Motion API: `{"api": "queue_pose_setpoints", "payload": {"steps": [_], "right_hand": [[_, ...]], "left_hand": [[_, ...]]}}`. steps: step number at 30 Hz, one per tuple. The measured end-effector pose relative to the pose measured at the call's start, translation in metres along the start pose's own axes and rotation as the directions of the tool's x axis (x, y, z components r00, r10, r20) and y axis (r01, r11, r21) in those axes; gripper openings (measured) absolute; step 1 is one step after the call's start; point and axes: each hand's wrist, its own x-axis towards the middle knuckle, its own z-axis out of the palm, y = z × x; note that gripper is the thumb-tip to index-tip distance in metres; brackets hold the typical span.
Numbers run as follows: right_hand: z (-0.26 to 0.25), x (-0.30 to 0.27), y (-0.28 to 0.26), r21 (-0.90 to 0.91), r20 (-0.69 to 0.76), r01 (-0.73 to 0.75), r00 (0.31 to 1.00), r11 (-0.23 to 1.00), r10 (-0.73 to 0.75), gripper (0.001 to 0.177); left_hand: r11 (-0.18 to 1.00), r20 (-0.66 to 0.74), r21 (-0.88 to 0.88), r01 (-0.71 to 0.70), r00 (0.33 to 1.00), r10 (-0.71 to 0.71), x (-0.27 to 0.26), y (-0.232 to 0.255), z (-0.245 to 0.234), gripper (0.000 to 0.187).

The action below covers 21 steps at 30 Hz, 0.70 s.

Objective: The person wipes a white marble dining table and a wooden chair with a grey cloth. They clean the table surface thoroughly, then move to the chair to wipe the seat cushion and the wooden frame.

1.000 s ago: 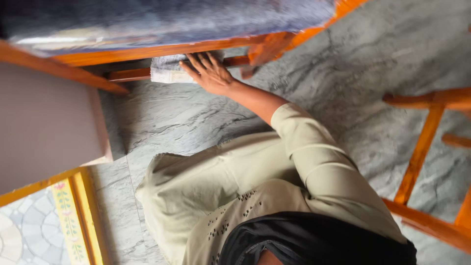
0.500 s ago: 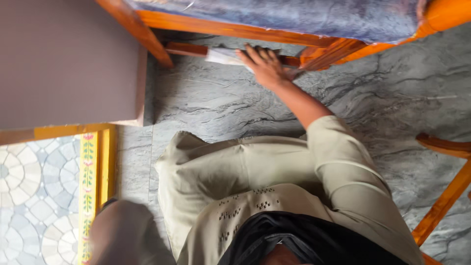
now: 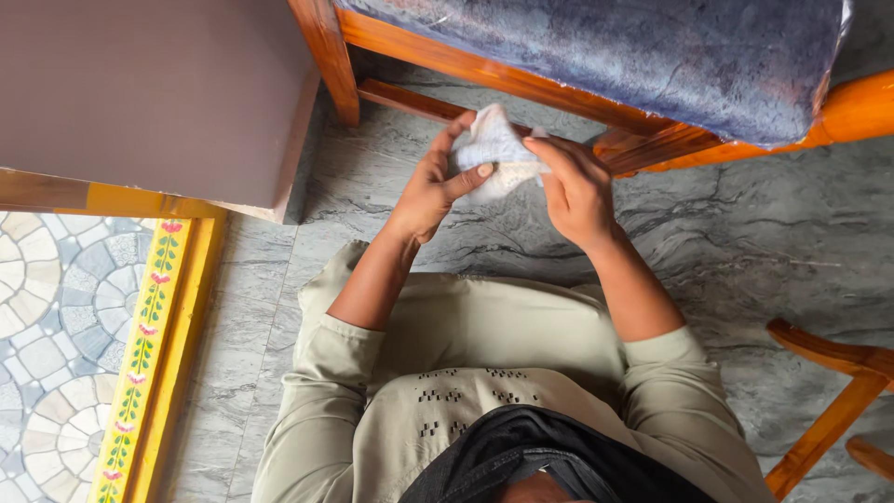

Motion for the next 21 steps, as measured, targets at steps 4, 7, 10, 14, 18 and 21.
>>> {"api": "queue_pose_setpoints", "payload": {"steps": [4, 7, 10, 14, 18, 21], "right_hand": [[-0.032, 0.017, -0.026, -0.306, -0.251, 0.208, 0.924, 0.929, -0.29, 0.031], [-0.047, 0.022, -0.027, -0.541, -0.329, 0.219, 0.833, 0.812, -0.445, 0.034], [-0.034, 0.035, -0.012, -0.665, -0.248, 0.04, 0.93, 0.746, -0.271, 0.058], [-0.006, 0.044, 0.013, -0.699, 0.058, -0.016, 0.995, 0.715, 0.079, 0.098], [0.017, 0.04, 0.037, -0.769, 0.045, -0.002, 0.997, 0.64, 0.057, 0.097], [0.022, 0.035, 0.048, -0.809, 0.015, -0.042, 0.996, 0.586, 0.092, 0.065]], "left_hand": [[0.877, 0.215, 0.248, -0.411, 0.906, 0.364, -0.004, 0.073, 0.036, 0.055], [0.631, 0.394, 0.451, -0.632, 0.775, 0.494, -0.002, 0.115, 0.057, 0.05], [0.391, 0.325, 0.681, -0.619, 0.734, 0.596, 0.023, 0.126, 0.061, 0.058], [0.184, 0.022, 0.966, -0.181, 0.769, 0.638, 0.053, 0.108, 0.044, 0.062], [-0.263, 0.232, 0.964, -0.043, 0.619, 0.75, 0.056, 0.075, 0.039, 0.066], [-0.287, 0.548, 0.834, -0.471, 0.647, 0.53, 0.068, 0.058, 0.039, 0.061]]}}
